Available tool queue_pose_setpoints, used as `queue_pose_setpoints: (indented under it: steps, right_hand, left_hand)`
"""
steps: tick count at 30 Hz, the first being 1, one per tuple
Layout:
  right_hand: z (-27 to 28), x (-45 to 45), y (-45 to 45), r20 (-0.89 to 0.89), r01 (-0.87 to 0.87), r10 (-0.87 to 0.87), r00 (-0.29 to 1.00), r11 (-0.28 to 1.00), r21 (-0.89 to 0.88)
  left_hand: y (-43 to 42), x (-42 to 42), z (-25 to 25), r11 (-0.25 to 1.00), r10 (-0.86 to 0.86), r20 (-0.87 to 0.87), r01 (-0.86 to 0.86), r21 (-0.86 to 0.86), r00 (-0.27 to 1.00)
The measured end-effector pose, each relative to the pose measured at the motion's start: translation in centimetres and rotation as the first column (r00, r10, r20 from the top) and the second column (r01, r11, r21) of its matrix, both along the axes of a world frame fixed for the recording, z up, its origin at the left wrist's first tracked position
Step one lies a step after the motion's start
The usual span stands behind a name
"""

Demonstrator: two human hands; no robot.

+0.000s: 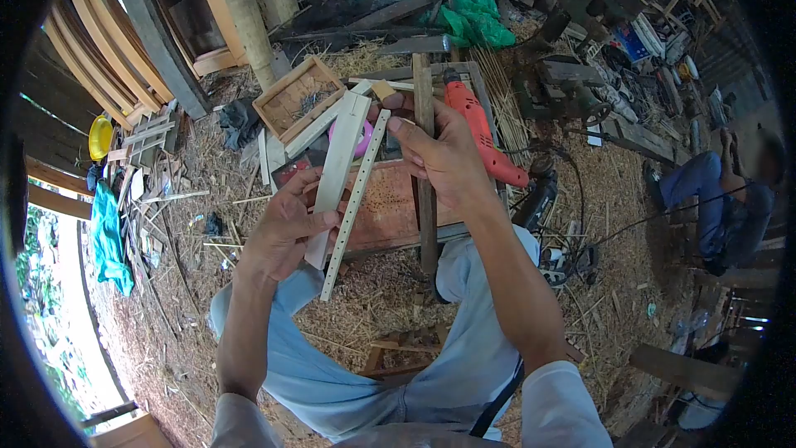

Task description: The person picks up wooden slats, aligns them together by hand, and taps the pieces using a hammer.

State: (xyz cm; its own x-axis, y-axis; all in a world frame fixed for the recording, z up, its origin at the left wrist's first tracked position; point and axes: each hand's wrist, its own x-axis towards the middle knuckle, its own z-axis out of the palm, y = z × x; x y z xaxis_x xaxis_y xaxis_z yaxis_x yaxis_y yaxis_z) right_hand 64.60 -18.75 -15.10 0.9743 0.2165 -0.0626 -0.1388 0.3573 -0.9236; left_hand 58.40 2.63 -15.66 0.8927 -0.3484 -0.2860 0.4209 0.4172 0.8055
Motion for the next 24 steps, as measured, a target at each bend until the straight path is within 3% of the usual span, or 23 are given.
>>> queue_pose_setpoints:
  steps: [24]
  right_hand:
    - [0.05,-0.06,-0.07,0.039,-0.001,0.003,0.999,0.999,-0.053]
  left_hand:
    - [0.07,-0.03,0.42,0.998,0.015,-0.045,-0.013,0.054,0.999]
